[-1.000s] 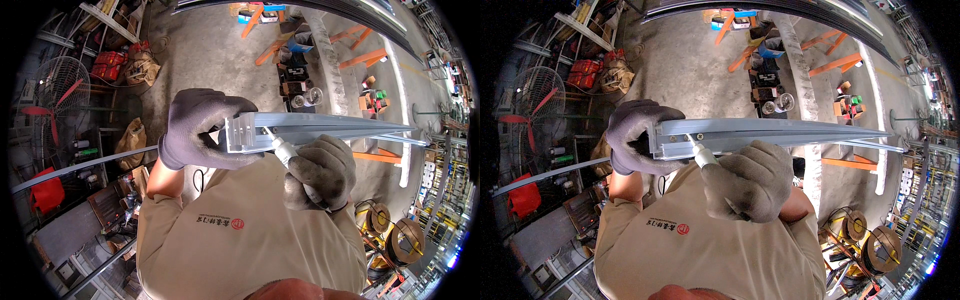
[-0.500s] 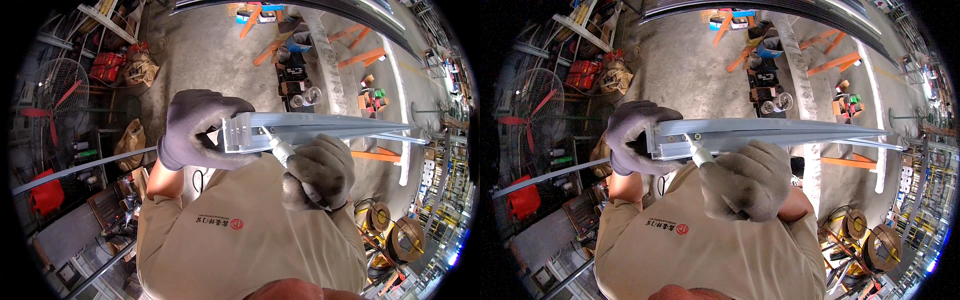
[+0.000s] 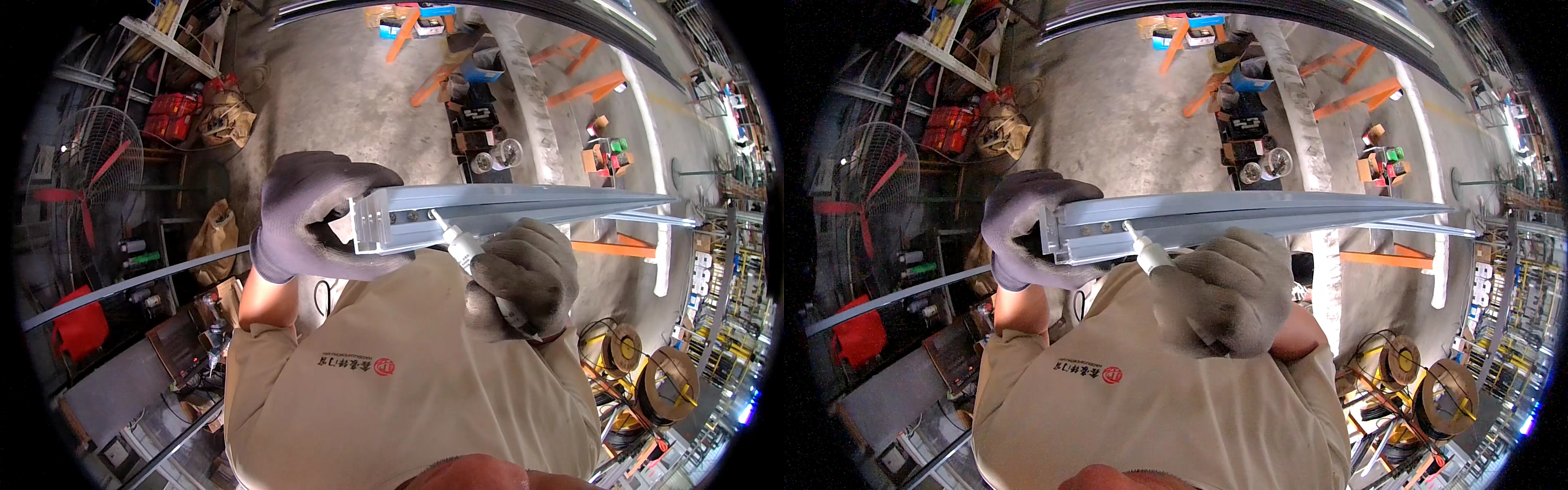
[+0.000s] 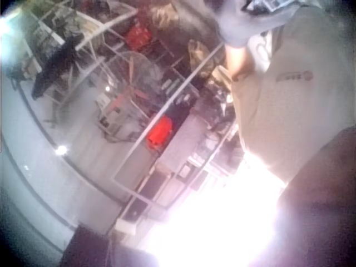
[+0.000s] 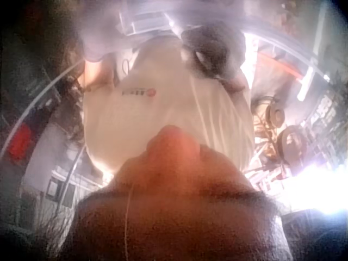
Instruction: The person uses a power drill to fasten screws into metal profiles resting on a workbench. They then apply a sealant from a tube into the grooves of the assembled metal frame.
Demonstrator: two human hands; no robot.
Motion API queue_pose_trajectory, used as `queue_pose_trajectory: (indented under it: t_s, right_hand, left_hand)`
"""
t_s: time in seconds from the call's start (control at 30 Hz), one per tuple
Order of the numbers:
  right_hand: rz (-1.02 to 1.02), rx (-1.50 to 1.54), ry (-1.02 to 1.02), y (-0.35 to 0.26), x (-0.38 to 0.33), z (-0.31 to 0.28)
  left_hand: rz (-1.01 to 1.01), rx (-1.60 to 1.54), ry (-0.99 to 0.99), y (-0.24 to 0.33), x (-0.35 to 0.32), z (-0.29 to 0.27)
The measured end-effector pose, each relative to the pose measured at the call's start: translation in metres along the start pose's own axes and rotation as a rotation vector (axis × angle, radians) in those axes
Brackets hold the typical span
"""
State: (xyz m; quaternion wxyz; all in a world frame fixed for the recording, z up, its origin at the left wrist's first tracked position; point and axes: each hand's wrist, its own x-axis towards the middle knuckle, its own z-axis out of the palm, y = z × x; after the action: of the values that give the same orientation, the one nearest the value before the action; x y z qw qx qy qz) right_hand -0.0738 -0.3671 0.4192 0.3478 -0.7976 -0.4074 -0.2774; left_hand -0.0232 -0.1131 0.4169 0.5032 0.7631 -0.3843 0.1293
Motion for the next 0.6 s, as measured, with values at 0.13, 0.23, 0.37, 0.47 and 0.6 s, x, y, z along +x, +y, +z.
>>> queue_pose_trajectory:
  t_s: [0.13,0.23,0.37,0.47,0.6]
  right_hand:
    - [0.049,0.005,0.085,0.000,-0.008,0.006]
    - [0.099,0.045,0.051,-0.002,-0.005,0.004]
    - [0.064,0.043,0.059,0.002,-0.002,0.003]
    - [0.150,0.052,-0.026,-0.001,-0.001,-0.007]
    - [0.270,0.210,0.121,0.002,-0.009,-0.001]
  left_hand:
    - [-0.012,0.038,0.013,0.001,-0.001,0.001]
    - [-0.023,0.058,0.012,0.000,-0.004,0.001]
    - [0.006,0.027,0.009,-0.001,0.000,0.001]
    - [0.009,0.021,0.016,-0.003,-0.001,0.002]
    - [0.004,0.007,0.032,-0.005,-0.002,0.005]
